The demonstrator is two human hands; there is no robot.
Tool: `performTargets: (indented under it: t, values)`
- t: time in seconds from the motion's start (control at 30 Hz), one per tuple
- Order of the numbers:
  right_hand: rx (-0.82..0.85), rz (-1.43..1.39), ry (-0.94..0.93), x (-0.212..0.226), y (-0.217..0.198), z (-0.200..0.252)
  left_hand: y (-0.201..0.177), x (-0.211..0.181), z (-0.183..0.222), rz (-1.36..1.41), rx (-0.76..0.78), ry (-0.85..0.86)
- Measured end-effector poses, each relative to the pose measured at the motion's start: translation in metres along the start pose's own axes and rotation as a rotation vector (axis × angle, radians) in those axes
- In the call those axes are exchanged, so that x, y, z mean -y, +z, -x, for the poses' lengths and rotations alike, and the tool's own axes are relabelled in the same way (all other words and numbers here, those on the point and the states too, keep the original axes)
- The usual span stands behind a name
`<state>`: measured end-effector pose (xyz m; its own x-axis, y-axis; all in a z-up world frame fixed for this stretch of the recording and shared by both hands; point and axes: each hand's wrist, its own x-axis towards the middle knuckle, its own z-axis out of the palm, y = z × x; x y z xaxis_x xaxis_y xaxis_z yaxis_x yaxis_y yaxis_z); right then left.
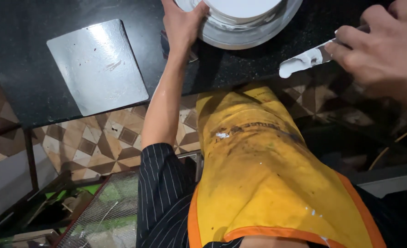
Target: The person spreads white frosting over round cake layers on a turntable using a spatula, rotating the turntable to smooth the coating. They then wrap plastic film around a frosted cake and continue smoothing frosting on another cake layer.
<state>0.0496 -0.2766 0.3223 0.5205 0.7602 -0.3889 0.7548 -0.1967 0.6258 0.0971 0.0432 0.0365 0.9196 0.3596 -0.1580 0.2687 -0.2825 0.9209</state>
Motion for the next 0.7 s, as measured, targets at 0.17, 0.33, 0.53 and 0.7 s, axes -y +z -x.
performTargets:
  t: [0.17,0.33,0.53,0.7]
  values:
    - [-0.059,0.014,-0.018,-0.002,-0.001,-0.002,-0.009,0.005,0.007,0.014,0.038,-0.040]
    - [-0.061,0.009,-0.047,-0.006,0.002,0.003,-0.020,-0.005,0.019,0.152,0.140,0.081]
    - [0.035,0.011,0.031,-0.003,0.004,0.014,-0.004,0.004,0.015,-0.032,-0.029,0.125]
    - [0.091,-0.690,0.341,0.001,0.079,0.077,-0.018,0.074,0.009,-0.138,0.018,0.510]
